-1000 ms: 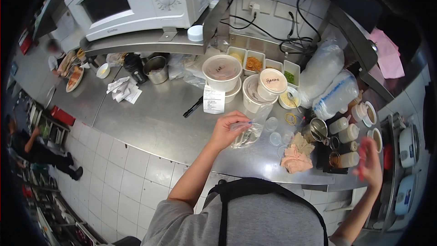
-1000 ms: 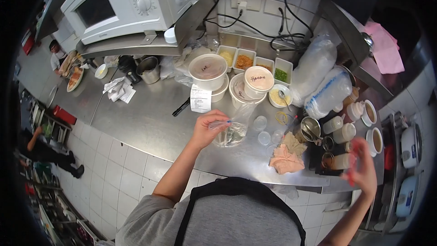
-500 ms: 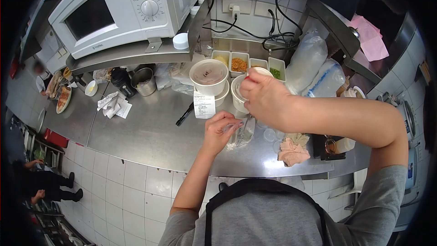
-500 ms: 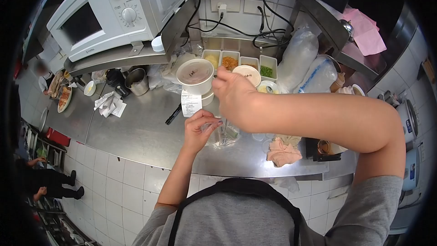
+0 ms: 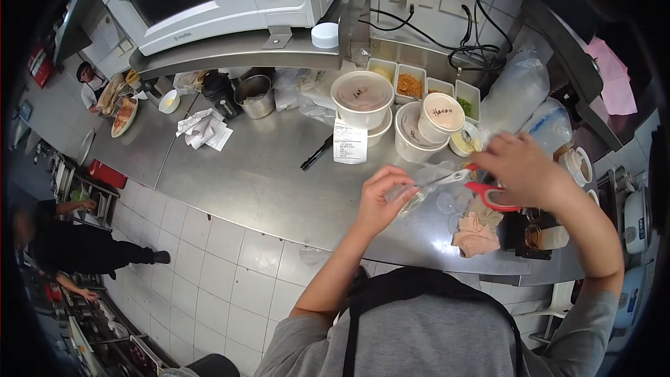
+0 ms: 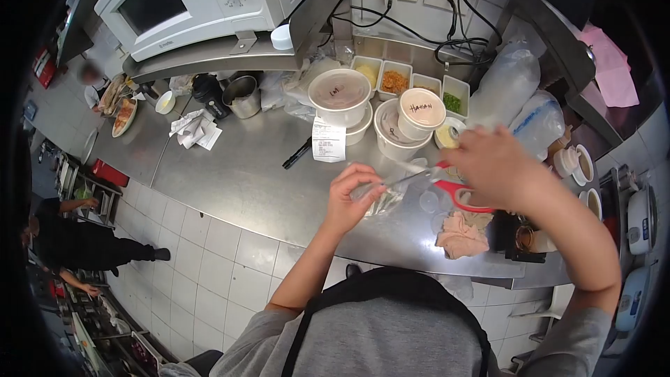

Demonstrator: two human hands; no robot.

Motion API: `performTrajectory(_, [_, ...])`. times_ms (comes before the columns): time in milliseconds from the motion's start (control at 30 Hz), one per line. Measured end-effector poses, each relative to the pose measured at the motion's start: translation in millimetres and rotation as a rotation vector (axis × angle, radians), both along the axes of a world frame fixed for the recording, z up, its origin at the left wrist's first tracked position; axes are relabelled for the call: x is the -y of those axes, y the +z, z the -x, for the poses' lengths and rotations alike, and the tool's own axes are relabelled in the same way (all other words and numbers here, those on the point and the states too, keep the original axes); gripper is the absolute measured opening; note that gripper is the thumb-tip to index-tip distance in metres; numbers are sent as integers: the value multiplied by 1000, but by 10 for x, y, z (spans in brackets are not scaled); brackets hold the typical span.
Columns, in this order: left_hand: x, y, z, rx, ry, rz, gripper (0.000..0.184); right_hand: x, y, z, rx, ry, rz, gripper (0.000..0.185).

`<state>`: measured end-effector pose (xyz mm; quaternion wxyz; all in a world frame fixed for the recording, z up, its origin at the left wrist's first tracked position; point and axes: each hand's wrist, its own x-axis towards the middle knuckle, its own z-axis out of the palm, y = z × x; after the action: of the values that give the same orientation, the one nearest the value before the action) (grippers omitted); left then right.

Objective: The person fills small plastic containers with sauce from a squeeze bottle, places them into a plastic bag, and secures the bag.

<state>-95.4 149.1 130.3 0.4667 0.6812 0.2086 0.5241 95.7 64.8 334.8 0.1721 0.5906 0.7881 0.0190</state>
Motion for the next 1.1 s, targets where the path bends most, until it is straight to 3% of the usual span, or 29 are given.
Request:
performTrajectory(33, [17, 35, 3, 33, 16, 42, 14, 86, 113, -188, -147, -79, 47, 52])
performTrajectory(100, [40, 9, -8, 58, 18, 78, 16, 318, 323, -511, -543, -435, 225, 49])
performTrajectory(167, [51, -138, -19, 40, -10, 65, 18, 852, 266, -1068, -702, -441, 150, 39])
performTrajectory(200, [61, -218, -42, 7, -28, 69, 18, 1398, 252, -1316, -1110, -686, 14, 29])
performTrajectory(233, [63, -287, -44, -26, -54, 72, 17, 1823, 84, -1666, -1136, -712, -197, 32])
performTrajectory(267, [72, -323, -47, -60, -81, 76, 17, 2310, -196, -1991, -1193, -976, -598, 38])
performTrajectory(333, [83, -330, -69, -53, -78, 73, 16, 2764, -304, -2209, -1495, -1070, -736, 48])
performTrajectory(400, [87, -317, -89, -54, -85, 58, 16, 2817, -431, -2100, -1502, -1320, -1166, 48])
performTrajectory(500, [103, -285, -120, -60, -98, 39, 18, 3129, -782, -2692, -987, -1406, -814, 43])
performTrajectory(633, [137, -300, -166, -58, -87, 51, 19, 2896, -1460, -3287, -951, -1415, -638, 49])
performTrajectory(833, [173, -295, -195, -32, -38, 71, 15, 2244, -1852, -3575, -685, -1455, -291, 58])
performTrajectory(933, [162, -312, -176, -48, -45, 43, 16, 2088, -1779, -3565, -674, -1556, -183, 54])
performTrajectory(1033, [141, -312, -178, -50, -47, 20, 17, 2011, -1612, -3374, -919, -1608, -174, 45])
performTrajectory(1100, [138, -311, -199, -45, -44, 25, 16, 2083, -1880, -3587, -1115, -1561, -281, 42])
